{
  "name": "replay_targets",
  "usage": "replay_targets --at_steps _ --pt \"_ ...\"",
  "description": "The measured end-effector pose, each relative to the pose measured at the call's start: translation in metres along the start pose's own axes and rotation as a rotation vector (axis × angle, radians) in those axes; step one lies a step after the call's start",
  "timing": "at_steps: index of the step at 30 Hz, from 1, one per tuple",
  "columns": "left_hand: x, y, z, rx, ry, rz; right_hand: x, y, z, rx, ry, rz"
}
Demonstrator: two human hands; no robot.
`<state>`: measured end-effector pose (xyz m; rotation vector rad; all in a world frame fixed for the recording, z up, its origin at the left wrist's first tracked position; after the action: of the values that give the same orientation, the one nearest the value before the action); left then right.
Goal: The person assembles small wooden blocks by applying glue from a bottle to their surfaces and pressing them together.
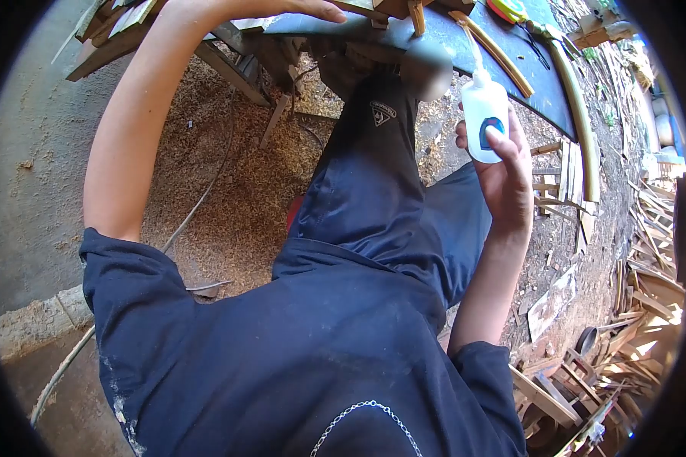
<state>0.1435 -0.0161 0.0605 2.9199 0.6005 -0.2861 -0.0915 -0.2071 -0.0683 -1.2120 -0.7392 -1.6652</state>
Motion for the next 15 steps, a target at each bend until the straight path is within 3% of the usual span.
replay_targets --at_steps 7,10,12,15 --pt "-0.006 -0.008 -0.019 -0.09 -0.09 -0.053 0.021 -0.017 -0.019 -0.13 0.141 -0.039" --pt "-0.016 -0.012 -0.041 -0.28 0.037 0.027 0.043 -0.018 -0.041 -0.244 0.233 -0.138" --pt "-0.02 -0.011 -0.047 -0.423 -0.051 0.038 0.058 -0.011 -0.047 -0.185 0.291 -0.151" --pt "-0.012 -0.011 -0.045 -0.646 -0.113 0.122 0.082 0.006 -0.048 -0.248 0.153 -0.225"
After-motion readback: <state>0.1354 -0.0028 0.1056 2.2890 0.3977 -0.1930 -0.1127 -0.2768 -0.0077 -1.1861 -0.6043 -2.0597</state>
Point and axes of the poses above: each hand's wrist, its own y-axis towards the middle knuckle, its own z-axis out of the palm, x = y × z, the point moved 8 cm from there along y, towards the middle knuckle, and after that the axes turned 5 degrees about -x, right-handed, at the moved point
